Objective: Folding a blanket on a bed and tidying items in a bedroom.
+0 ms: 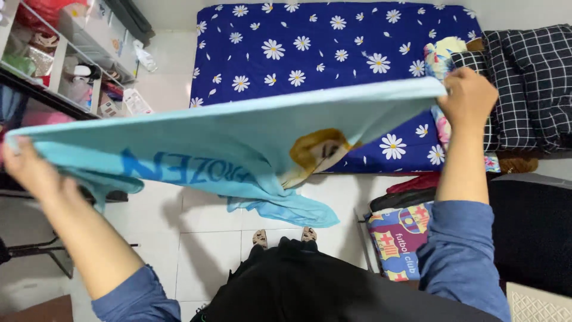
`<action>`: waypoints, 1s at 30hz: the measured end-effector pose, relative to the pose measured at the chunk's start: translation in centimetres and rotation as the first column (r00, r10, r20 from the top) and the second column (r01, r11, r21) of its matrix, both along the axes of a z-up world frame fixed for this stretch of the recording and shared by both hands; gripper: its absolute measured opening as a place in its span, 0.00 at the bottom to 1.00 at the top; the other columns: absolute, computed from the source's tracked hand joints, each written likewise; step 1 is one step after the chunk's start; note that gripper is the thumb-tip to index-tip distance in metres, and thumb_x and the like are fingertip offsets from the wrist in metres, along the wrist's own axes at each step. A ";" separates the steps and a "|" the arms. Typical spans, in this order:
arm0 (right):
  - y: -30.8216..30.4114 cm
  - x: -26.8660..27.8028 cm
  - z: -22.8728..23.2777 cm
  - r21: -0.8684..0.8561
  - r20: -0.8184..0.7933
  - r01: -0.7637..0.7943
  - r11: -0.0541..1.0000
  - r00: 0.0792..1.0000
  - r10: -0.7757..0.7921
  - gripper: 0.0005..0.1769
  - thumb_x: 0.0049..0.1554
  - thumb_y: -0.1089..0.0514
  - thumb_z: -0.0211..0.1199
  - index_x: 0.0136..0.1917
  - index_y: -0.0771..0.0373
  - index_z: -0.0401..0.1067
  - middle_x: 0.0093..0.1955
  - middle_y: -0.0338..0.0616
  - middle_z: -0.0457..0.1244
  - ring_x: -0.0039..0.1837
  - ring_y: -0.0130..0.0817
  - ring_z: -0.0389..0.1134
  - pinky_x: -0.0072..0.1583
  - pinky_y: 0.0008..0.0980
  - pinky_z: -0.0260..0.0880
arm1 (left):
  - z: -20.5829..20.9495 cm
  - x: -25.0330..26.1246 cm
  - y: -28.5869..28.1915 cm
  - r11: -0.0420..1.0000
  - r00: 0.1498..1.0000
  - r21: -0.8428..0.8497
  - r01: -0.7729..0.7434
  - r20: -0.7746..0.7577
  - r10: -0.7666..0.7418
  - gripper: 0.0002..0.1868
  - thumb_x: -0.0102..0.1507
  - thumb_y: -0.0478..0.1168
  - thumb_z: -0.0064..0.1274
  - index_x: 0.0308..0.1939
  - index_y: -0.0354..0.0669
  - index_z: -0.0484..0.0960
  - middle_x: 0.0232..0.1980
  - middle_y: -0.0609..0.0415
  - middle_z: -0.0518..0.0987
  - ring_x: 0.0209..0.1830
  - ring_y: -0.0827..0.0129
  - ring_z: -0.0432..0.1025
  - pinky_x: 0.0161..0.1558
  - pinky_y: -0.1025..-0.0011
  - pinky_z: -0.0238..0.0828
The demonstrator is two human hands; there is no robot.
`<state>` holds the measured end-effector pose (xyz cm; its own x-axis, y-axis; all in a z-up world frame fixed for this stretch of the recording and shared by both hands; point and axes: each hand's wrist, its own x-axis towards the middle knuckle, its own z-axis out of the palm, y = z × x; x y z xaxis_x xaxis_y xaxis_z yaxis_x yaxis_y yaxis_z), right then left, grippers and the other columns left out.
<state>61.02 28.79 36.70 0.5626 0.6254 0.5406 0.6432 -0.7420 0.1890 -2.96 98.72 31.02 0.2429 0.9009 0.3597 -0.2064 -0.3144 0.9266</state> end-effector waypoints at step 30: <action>-2.6 -13.7 -14.2 0.875 -0.452 0.149 0.460 0.592 0.668 0.14 0.60 0.54 0.57 0.52 0.61 0.78 0.51 0.41 0.69 0.54 0.33 0.70 0.62 0.35 0.70 | -6.1 6.9 -15.2 0.780 0.927 -0.534 0.326 0.344 -0.151 0.12 0.66 0.53 0.52 0.43 0.52 0.76 0.48 0.57 0.77 0.54 0.64 0.73 0.59 0.57 0.71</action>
<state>47.34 26.24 22.45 0.8542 0.3472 0.3870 0.4202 -0.0226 -0.9072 3.96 83.54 24.93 0.4509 0.8845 -0.1195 -0.4673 0.3481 0.8127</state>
